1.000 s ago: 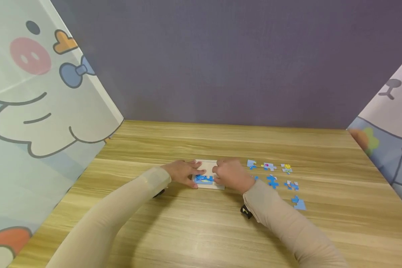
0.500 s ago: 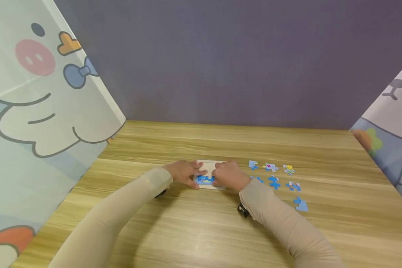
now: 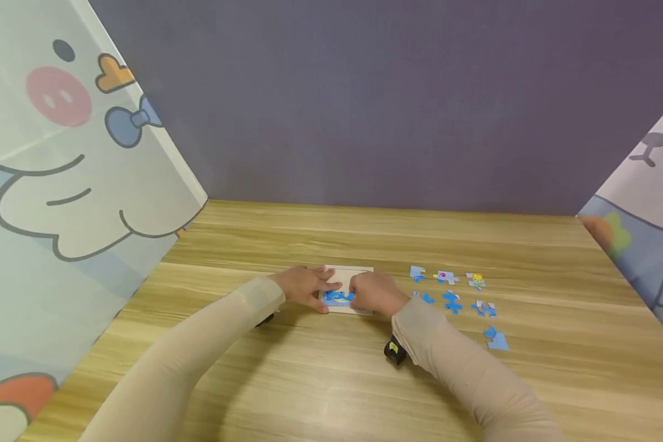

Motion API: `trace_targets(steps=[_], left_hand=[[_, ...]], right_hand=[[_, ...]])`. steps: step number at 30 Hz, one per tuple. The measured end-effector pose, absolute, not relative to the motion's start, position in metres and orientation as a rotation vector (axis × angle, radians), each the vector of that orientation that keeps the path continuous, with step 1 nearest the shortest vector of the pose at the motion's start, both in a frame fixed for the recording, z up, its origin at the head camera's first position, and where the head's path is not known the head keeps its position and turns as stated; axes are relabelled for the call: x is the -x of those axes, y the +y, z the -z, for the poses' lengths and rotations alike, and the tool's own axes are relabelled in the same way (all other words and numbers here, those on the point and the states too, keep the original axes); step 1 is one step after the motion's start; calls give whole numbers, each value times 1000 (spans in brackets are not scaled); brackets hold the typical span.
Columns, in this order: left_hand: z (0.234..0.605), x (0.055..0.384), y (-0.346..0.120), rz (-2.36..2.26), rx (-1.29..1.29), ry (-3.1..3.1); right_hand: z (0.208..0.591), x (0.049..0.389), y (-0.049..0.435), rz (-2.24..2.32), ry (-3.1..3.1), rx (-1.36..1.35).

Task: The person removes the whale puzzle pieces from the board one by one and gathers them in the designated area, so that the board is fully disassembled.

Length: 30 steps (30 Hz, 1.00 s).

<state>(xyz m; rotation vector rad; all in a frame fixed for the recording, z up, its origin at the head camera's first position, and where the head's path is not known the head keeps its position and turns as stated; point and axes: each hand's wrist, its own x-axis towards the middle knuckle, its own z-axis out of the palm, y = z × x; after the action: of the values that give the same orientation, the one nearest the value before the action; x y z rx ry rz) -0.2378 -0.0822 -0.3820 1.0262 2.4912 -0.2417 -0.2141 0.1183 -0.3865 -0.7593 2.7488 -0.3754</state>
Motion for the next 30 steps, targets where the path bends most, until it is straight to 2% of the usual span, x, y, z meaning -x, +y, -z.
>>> trace_targets(steps=[6,16,30], left_hand=[[383,237,-80,290,-1041,2488],[384,239,-80,262,-1036,2477],[386,241,-78,254,-1102,2547]], right_hand=[[386,214,116,487,2716,667],[385,214,129,770,2655,746],[384,211,145,925,2621,767]])
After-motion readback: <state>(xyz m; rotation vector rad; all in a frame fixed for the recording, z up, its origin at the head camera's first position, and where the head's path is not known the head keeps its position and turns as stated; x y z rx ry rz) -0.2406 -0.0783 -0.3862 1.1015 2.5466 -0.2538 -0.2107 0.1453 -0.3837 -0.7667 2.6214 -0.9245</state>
